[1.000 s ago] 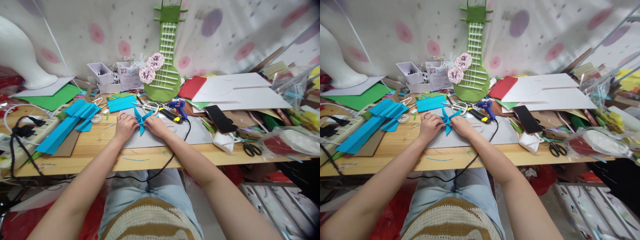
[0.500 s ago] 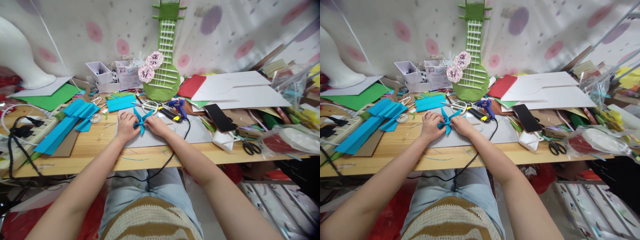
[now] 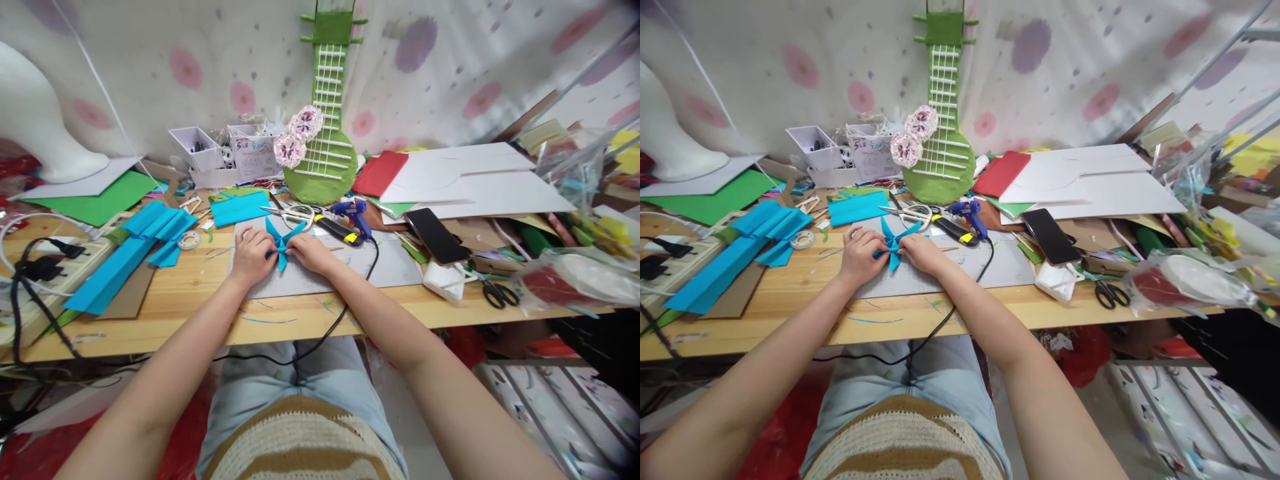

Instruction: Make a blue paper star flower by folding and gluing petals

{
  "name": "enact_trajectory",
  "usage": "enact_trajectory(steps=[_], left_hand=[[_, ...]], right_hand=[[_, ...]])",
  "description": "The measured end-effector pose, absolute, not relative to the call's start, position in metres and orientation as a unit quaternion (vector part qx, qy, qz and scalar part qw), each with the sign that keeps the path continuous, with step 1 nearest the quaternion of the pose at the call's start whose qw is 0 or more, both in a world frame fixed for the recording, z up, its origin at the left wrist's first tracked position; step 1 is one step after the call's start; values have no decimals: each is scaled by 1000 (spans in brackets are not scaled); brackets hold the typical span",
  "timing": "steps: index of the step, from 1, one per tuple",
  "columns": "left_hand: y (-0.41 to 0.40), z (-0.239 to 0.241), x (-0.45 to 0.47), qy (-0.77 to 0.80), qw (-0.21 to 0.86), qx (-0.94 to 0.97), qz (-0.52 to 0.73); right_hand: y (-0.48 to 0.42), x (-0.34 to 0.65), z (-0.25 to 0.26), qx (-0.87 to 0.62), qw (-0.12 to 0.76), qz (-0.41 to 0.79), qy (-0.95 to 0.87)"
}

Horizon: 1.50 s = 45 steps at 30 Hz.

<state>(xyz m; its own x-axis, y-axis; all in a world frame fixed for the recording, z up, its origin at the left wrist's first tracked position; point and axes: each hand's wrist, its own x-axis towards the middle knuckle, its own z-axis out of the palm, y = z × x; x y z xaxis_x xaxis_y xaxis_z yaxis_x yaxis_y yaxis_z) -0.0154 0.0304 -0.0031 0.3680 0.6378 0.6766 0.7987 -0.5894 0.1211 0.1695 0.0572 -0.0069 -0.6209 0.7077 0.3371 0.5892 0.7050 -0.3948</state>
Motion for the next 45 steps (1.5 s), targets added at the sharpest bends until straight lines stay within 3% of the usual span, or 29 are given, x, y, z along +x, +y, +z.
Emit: enact_trajectory(steps=[8, 28, 38, 45], left_hand=[[30, -3, -13, -451, 93, -817, -349], [33, -4, -14, -457, 99, -826, -316], [26, -3, -15, -529, 96, -703, -465], [24, 1, -9, -561, 120, -681, -455]], right_hand=[[51, 170, -5, -348, 264, 79, -896], [56, 167, -12, -392, 206, 48, -895], [57, 173, -7, -394, 352, 123, -840], [57, 165, -9, -405, 387, 105, -822]])
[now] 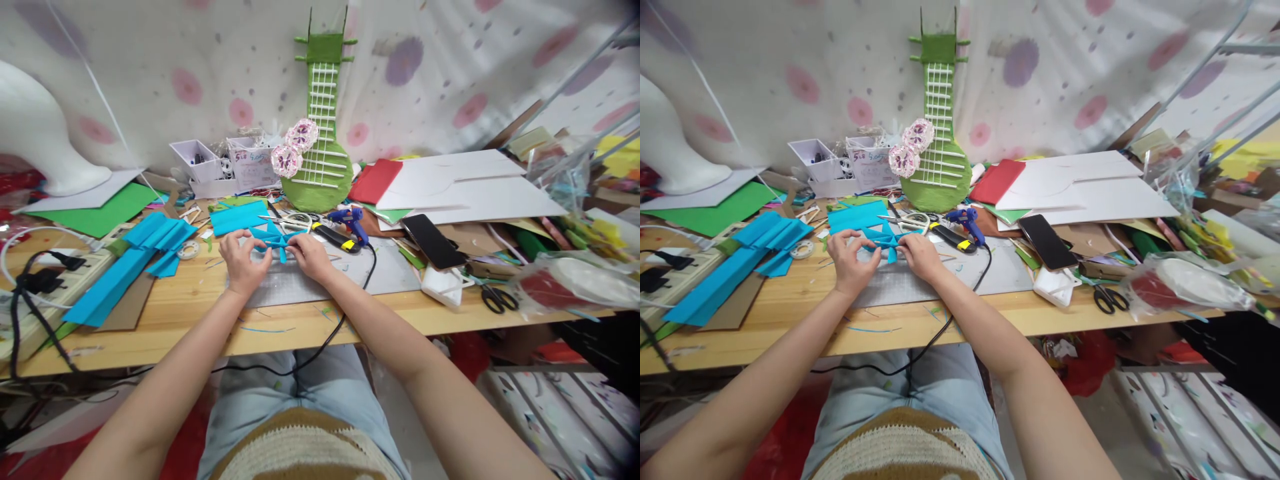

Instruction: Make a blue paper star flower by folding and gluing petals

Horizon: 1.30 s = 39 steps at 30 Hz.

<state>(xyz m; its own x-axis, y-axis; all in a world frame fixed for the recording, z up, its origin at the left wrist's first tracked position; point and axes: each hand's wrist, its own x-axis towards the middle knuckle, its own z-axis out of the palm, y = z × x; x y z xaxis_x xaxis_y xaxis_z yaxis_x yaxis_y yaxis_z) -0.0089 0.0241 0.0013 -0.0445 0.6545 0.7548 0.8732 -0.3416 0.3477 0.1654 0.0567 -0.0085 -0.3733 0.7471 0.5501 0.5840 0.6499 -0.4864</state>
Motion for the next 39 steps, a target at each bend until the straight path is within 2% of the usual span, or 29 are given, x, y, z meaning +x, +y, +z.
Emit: enact_trajectory(steps=[11, 21, 32, 39], left_hand=[[28, 0, -1, -573, 86, -674, -458], [42, -8, -13, -541, -38, -707, -454], [36, -3, -22, -479, 94, -788, -376], [29, -5, -17, -450, 117, -814, -348]], right_hand=[[56, 166, -2, -446, 380, 158, -795], [56, 173, 1, -405, 343, 160, -832], [50, 175, 0, -395, 275, 77, -873], [49, 176, -8, -382, 250, 93, -885]])
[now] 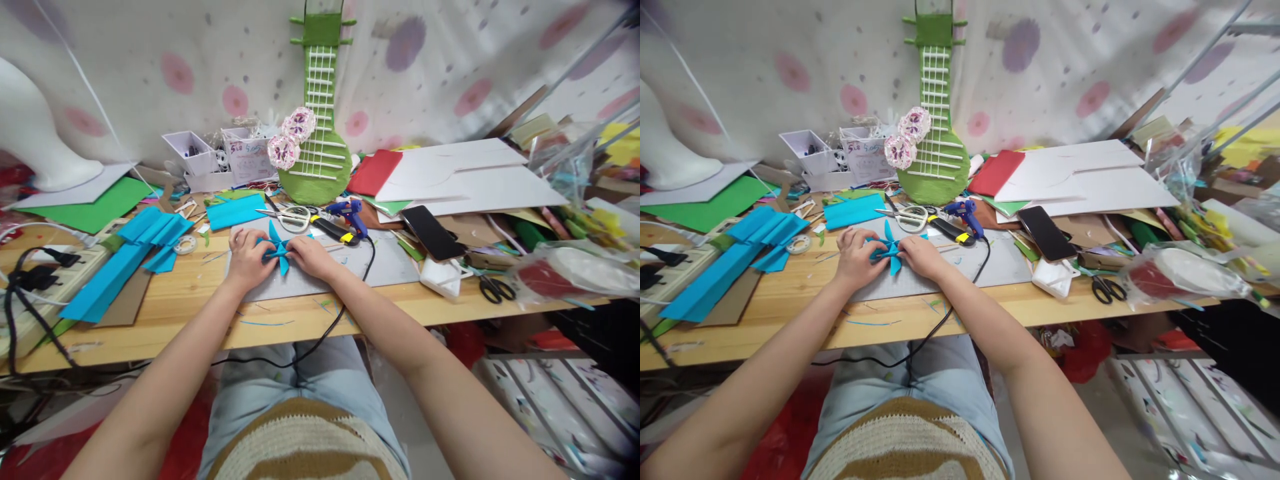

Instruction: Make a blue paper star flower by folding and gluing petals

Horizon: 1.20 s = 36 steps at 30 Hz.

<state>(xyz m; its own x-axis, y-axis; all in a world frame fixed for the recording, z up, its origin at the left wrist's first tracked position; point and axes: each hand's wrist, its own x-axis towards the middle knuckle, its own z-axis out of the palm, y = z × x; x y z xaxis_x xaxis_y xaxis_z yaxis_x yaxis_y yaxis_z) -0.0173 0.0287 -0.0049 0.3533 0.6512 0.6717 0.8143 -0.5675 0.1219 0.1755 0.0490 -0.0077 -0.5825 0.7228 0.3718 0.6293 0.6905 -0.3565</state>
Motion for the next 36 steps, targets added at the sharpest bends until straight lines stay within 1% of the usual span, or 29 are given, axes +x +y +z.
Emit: enact_trajectory(steps=[8, 17, 23, 27, 31, 36], left_hand=[[30, -8, -19, -424, 109, -829, -347], [35, -4, -19, -379, 102, -854, -341], [38, -4, -19, -359, 105, -865, -334], [41, -6, -19, -360, 102, -866, -331], [41, -6, -20, -362, 108, -866, -329], [38, -6, -20, -400, 105, -852, -322]], right_hand=[[51, 174, -10, -377, 238, 99, -890], [46, 177, -9, -373, 250, 78, -890], [46, 176, -7, -411, 205, 67, -886], [46, 176, -7, -425, 194, 63, -882], [47, 177, -8, -418, 203, 69, -883], [48, 180, -9, -408, 229, 95, -879]])
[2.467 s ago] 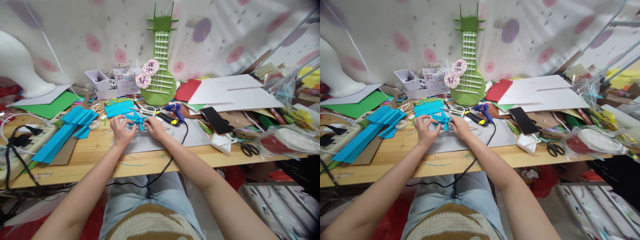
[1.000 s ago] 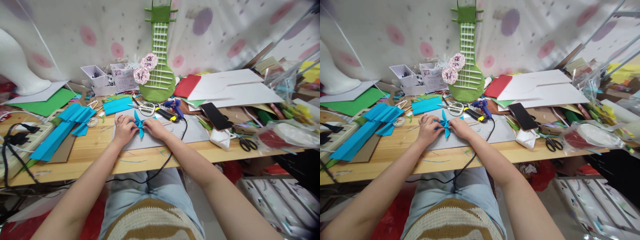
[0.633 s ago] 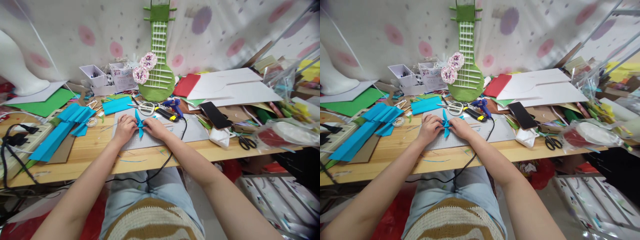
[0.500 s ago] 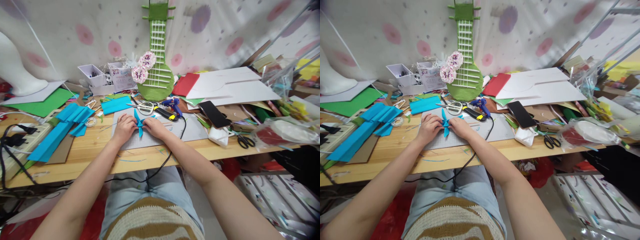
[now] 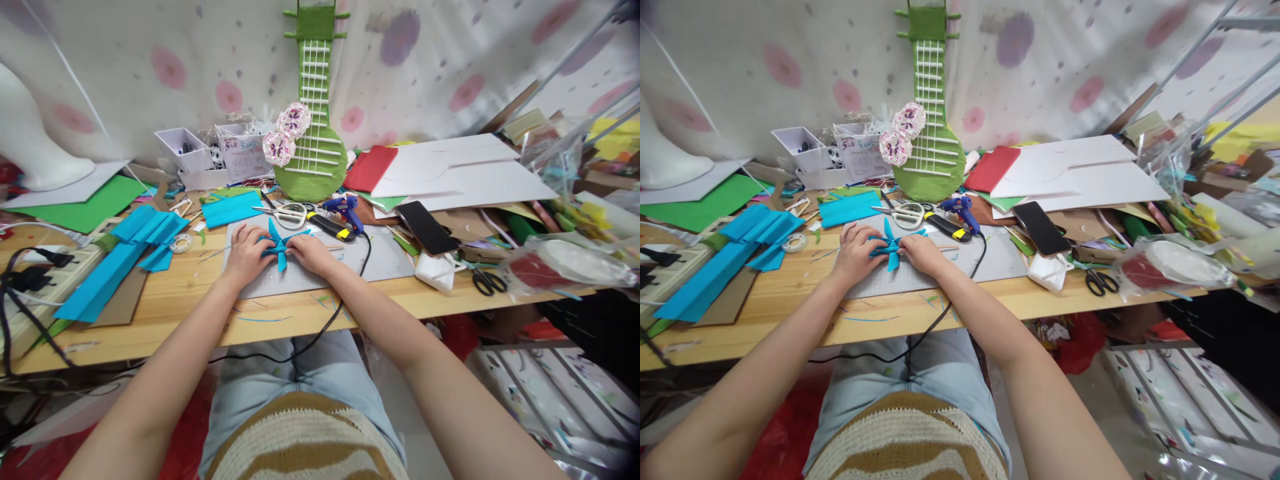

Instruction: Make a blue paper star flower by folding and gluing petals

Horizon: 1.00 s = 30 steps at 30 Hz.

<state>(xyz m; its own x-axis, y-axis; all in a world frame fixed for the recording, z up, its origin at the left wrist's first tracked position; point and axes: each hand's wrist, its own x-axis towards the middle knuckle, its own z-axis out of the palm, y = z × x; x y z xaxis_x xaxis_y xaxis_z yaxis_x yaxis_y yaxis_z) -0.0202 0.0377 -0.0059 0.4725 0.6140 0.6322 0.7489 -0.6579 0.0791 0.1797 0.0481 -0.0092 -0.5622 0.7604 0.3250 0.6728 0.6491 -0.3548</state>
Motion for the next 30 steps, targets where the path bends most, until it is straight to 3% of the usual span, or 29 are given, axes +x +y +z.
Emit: enact_trajectory(steps=[13, 30], left_hand=[[38, -7, -16, -390, 83, -852, -338], [35, -6, -16, -408, 131, -840, -332]], right_hand=[[47, 179, -6, -390, 231, 111, -885], [47, 177, -12, -400, 216, 60, -889]])
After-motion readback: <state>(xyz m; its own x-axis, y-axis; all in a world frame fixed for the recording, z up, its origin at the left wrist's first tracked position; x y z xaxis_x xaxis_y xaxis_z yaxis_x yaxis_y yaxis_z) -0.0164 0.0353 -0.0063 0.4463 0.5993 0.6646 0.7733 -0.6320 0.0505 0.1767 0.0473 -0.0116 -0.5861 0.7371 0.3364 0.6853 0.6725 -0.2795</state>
